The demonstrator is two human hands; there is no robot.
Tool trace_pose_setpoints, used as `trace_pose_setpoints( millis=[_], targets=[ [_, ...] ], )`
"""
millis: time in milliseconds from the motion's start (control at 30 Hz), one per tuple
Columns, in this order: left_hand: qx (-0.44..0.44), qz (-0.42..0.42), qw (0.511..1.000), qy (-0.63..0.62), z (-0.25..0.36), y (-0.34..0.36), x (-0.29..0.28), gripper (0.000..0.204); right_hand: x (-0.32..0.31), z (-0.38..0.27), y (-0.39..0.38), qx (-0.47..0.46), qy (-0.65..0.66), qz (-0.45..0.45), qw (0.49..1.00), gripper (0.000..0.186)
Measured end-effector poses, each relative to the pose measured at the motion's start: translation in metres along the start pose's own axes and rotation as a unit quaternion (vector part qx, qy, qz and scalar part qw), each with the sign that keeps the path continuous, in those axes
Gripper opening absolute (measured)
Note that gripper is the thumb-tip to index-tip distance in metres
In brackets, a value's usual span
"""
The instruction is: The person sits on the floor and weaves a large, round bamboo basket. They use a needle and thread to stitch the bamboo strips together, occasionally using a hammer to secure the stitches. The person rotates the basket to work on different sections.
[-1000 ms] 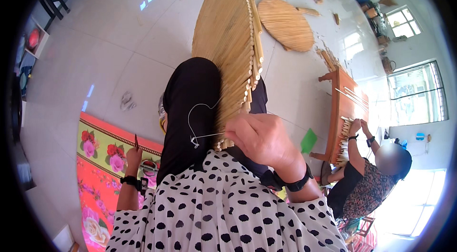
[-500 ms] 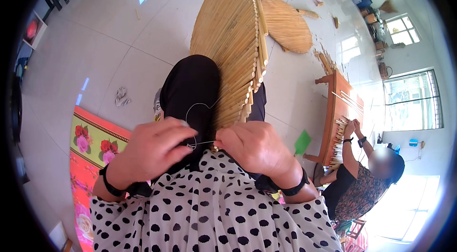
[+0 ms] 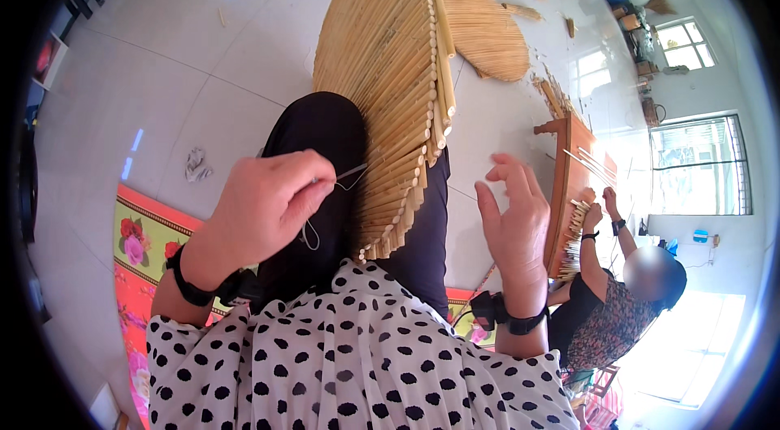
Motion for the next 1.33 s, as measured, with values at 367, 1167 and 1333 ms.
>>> trace_pose_setpoints(
  millis=[367,1167,1333],
  targets=[
    [0.048,0.023,0.997,0.058,-0.010,0.032,0.016,0.010,0.063,-0.041,0.013,0.110,0.292,0.080,0.947,0.031],
    [0.144,0.062,0.981,0.118,-0.012,0.044,0.014,0.022,0.080,-0.039,0.002,0.120,0.265,0.148,0.945,0.033],
    [0.145,0.060,0.980,0.120,-0.012,0.042,0.014,0.022,0.079,-0.041,0.001,0.124,0.268,0.146,0.944,0.032]
  ],
)
Point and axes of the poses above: each hand's wrist, its own y-axis towards the middle knuckle, its own x-axis out of the palm, z = x × y, the point moved 1 cm from there along y, towards the middle knuckle, and after that the axes turned 15 degrees about -x, right-handed, at the moved point
